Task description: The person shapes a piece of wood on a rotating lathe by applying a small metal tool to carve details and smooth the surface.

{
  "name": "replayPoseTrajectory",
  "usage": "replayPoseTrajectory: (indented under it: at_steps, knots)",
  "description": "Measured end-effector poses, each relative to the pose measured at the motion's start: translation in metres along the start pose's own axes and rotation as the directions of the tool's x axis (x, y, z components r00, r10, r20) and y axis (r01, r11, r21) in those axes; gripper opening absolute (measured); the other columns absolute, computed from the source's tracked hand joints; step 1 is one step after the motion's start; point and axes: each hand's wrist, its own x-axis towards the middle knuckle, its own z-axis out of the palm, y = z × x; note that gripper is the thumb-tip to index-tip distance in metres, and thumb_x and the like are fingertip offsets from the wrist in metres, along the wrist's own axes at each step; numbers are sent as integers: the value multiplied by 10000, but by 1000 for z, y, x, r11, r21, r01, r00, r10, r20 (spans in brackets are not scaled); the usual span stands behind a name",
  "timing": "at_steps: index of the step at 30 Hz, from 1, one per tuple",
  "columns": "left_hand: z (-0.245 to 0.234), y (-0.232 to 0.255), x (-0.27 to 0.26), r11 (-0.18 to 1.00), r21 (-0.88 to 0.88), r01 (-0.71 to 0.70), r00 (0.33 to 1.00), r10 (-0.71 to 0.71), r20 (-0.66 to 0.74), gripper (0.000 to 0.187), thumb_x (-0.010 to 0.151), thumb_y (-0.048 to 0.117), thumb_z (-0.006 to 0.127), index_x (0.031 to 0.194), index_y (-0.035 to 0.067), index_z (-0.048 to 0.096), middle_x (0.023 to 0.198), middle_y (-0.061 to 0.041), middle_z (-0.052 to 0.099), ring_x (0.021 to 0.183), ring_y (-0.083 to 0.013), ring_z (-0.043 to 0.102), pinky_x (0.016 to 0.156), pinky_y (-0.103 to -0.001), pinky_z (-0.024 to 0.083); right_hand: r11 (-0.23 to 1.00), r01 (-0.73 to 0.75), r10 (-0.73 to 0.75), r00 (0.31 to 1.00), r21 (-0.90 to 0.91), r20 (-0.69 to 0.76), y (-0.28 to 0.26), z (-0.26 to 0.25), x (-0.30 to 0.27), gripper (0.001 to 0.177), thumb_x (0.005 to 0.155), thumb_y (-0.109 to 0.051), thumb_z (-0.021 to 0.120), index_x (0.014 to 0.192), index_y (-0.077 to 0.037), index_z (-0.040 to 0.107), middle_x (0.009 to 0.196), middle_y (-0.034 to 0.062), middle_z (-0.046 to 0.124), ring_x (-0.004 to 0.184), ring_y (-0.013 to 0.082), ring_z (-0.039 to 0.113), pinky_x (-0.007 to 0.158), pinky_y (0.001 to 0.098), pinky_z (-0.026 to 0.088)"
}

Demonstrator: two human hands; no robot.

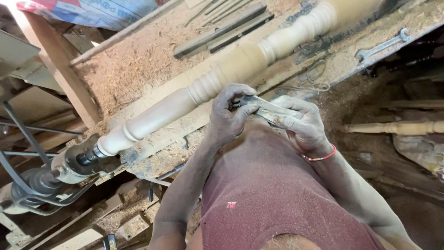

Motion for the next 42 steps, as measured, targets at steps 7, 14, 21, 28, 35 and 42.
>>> replayPoseTrajectory:
  at_steps: [7, 14, 21, 28, 35, 42]
  knots:
    - [13, -2, 6, 999, 11, 43, 999, -44, 21, 254, 910, -50, 712, 1131, 30, 617, 1032, -64, 681, 918, -133, 700, 834, -269, 586, 993, -11, 10, 1000, -116, -8, -26, 15, -10, 433, 936, -32, 661, 1351, 86, 623, 1338, 178, 672, 1223, 223, 660, 1071, 327, 522]
    - [30, 5, 27, 974, 225, 31, 997, -45, 55, 218, 910, 24, 740, 1084, 50, 611, 931, -58, 689, 839, -132, 712, 758, -282, 598, 850, 105, -101, 994, -516, 37, -39, -6, -6, 367, 1019, -57, 587, 1364, 58, 631, 1350, 143, 691, 1230, 183, 664, 1072, 307, 517]
    - [29, 16, 78, 819, 519, -244, 955, 110, 276, 166, 929, 125, 745, 1071, 109, 661, 964, -54, 735, 870, -227, 734, 760, -349, 588, 159, 409, -347, 875, -899, 337, -67, -23, 21, 377, 984, 4, 573, 1341, -34, 686, 1321, 151, 719, 1225, 293, 695, 1074, 390, 545]
    - [26, 23, 144, 671, 636, -382, 884, 63, 464, 204, 873, 108, 705, 1077, 107, 696, 1015, -79, 736, 879, -309, 715, 720, -446, 560, -141, 471, -429, 764, -871, 482, -67, -46, 79, 392, 977, 24, 588, 1354, -31, 680, 1328, 156, 698, 1264, 335, 668, 1084, 432, 531]
    - [27, -11, 181, 543, 762, -354, 845, -163, 509, 181, 841, 58, 559, 973, 86, 680, 1013, -117, 727, 999, -366, 680, 806, -526, 526, -308, 484, -400, 715, -819, 573, -37, -71, 124, 361, 943, 8, 629, 1297, -25, 691, 1355, 158, 670, 1316, 333, 616, 1029, 458, 492]
    - [27, -55, 197, 667, 717, -203, 771, -343, 537, 298, 1027, 296, 460, 1057, 104, 686, 1015, -161, 715, 990, -335, 686, 920, -507, 501, -427, 467, -301, 734, -775, 608, -15, -91, 137, 267, 970, -43, 643, 1229, 3, 689, 1356, 193, 628, 1301, 344, 588, 1057, 460, 475]
